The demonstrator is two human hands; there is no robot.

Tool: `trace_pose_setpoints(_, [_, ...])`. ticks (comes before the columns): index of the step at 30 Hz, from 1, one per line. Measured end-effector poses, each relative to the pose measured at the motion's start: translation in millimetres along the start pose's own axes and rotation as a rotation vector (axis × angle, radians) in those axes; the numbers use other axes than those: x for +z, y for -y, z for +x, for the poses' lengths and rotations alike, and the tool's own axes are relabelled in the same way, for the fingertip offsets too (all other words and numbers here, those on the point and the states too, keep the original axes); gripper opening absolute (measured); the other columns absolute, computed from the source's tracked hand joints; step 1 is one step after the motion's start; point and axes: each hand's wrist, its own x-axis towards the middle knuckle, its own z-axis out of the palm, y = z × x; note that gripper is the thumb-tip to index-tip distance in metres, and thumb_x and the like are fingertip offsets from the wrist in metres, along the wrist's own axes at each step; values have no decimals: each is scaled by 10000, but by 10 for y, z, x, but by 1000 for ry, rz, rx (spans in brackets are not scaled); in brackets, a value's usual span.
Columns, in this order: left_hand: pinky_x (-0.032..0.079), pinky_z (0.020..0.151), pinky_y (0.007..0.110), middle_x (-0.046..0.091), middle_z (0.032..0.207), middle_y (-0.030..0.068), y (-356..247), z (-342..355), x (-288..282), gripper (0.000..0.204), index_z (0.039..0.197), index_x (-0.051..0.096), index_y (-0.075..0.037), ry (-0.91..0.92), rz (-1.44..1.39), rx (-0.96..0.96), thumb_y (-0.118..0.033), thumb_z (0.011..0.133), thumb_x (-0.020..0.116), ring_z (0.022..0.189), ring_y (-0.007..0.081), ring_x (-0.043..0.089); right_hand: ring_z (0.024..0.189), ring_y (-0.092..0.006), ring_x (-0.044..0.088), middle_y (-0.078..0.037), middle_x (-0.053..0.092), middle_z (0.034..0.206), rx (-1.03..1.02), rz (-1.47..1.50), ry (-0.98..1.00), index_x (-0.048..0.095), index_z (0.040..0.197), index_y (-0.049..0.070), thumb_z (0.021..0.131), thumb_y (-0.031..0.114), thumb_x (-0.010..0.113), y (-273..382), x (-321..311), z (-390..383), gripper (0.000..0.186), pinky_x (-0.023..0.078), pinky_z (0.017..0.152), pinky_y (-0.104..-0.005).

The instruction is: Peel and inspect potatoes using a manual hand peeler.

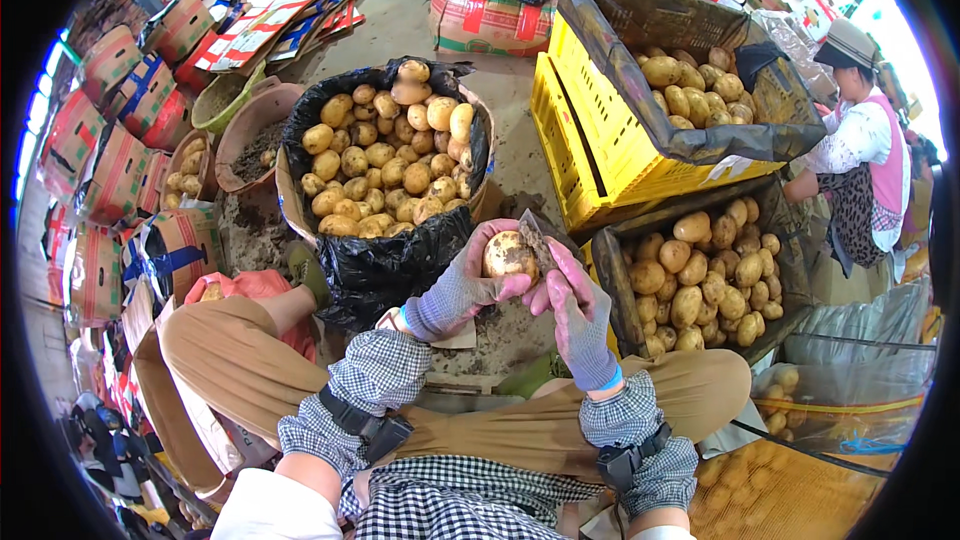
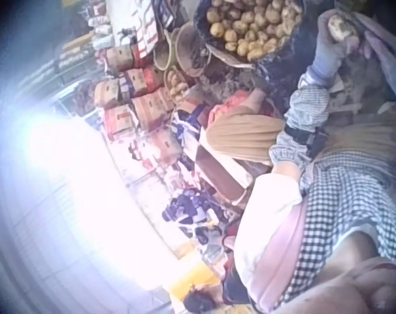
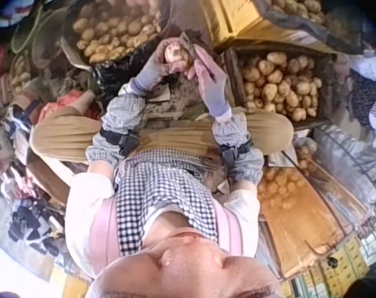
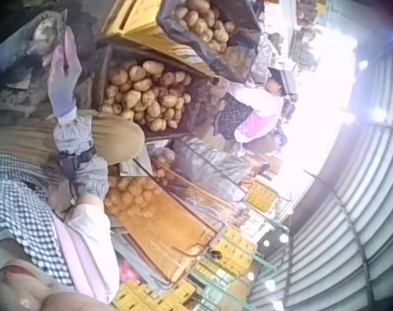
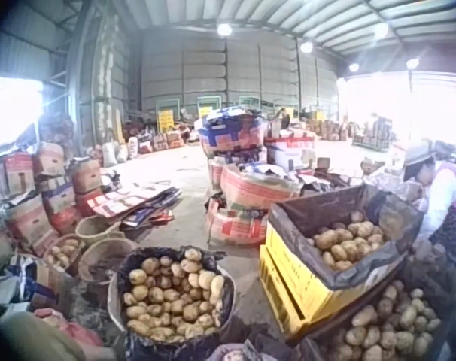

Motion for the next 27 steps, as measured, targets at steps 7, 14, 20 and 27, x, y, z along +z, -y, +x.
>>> trace_pose_setpoints(7, [457, 934, 278, 527, 1180, 34, 100, -96, -120, 711, 1335, 350, -82, 23, 33, -57, -134, 778, 789, 1064, 124, 540, 693, -76, 478, -18, 567, 832, 98, 39, 50, 498, 1340, -14, 975, 47, 469, -26, 52, -14, 371, 425, 663, -211])
trace_pose_setpoints(14, [469, 909, 251, 548, 1146, 13, 117, -105, -237, 673, 1323, 377, -76, -33, 195, -67, -77, 782, 778, 1024, 103, 553, 641, -66, 469, 7, 530, 765, 107, -113, 69, 520, 1337, 31, 968, 48, 482, -91, -26, 59, 371, 404, 582, -212])
trace_pose_setpoints(20, [479, 899, 268, 541, 1163, 17, 205, -227, -291, 650, 1346, 380, -79, -18, 79, -64, -152, 820, 754, 1039, 109, 551, 647, -78, 489, -2, 550, 770, 218, -39, 194, 521, 1324, 2, 973, 87, 490, -168, 9, 77, 362, 433, 604, -220])
trace_pose_setpoints(27, [487, 668, 263, 632, 1020, 56, 224, -199, -178, 652, 1271, 493, -111, -66, -226, -102, -648, 932, 343, 888, 159, 613, 670, -88, 493, -4, 529, 770, 195, 64, 79, 455, 1362, -30, 977, 93, 477, -167, -59, 123, 405, 467, 670, -244])
